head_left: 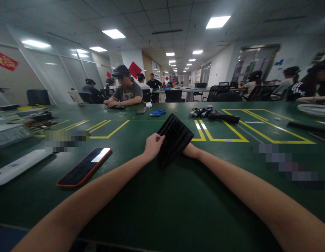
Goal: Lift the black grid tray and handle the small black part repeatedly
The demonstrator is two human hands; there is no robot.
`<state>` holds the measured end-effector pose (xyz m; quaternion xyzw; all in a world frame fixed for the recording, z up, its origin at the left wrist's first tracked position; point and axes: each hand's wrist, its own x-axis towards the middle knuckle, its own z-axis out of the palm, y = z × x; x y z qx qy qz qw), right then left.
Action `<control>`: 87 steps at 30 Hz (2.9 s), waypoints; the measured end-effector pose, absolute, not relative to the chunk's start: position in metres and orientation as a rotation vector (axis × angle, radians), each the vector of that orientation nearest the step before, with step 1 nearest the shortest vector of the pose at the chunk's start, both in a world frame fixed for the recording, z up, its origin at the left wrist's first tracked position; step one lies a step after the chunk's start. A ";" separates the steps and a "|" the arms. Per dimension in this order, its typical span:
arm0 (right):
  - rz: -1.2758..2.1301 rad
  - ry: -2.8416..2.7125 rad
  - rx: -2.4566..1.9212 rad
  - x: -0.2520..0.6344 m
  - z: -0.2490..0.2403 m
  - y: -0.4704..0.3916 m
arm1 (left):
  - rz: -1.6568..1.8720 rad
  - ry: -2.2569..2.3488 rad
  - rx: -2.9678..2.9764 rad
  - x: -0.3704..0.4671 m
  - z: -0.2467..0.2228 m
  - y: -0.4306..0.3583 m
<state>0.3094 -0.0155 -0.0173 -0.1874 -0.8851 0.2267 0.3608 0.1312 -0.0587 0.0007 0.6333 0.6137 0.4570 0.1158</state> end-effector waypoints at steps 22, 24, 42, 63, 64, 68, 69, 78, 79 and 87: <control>0.607 -2.244 -0.528 0.307 -0.025 -0.010 | 1.136 1.757 2.072 0.124 0.000 -0.068; 0.612 -2.247 -0.537 0.307 -0.026 -0.009 | 1.107 1.784 2.089 0.124 0.004 -0.066; 0.657 -2.296 -0.479 0.309 -0.020 -0.015 | 1.043 1.490 1.965 0.112 0.005 -0.062; -0.044 -1.948 -1.851 0.415 -0.012 0.042 | 0.312 2.832 1.615 -0.011 0.036 0.003; -0.057 -1.943 -1.865 0.414 -0.012 0.042 | 0.336 2.825 1.638 -0.010 0.037 0.004; -0.155 -1.983 -1.792 0.395 -0.005 0.036 | 0.481 2.741 1.841 0.013 0.039 -0.002; -0.171 -2.022 -1.746 0.385 -0.004 0.032 | 0.517 2.687 1.921 0.024 0.036 -0.006; 0.075 -2.598 -1.079 0.282 -0.017 -0.043 | 0.452 1.773 2.665 0.085 -0.022 -0.019; 0.080 -2.634 -1.029 0.279 -0.016 -0.044 | 0.455 1.791 2.658 0.085 -0.022 -0.019; -0.351 -2.212 -1.543 0.369 -0.004 0.015 | 0.372 1.205 2.849 0.136 0.002 -0.098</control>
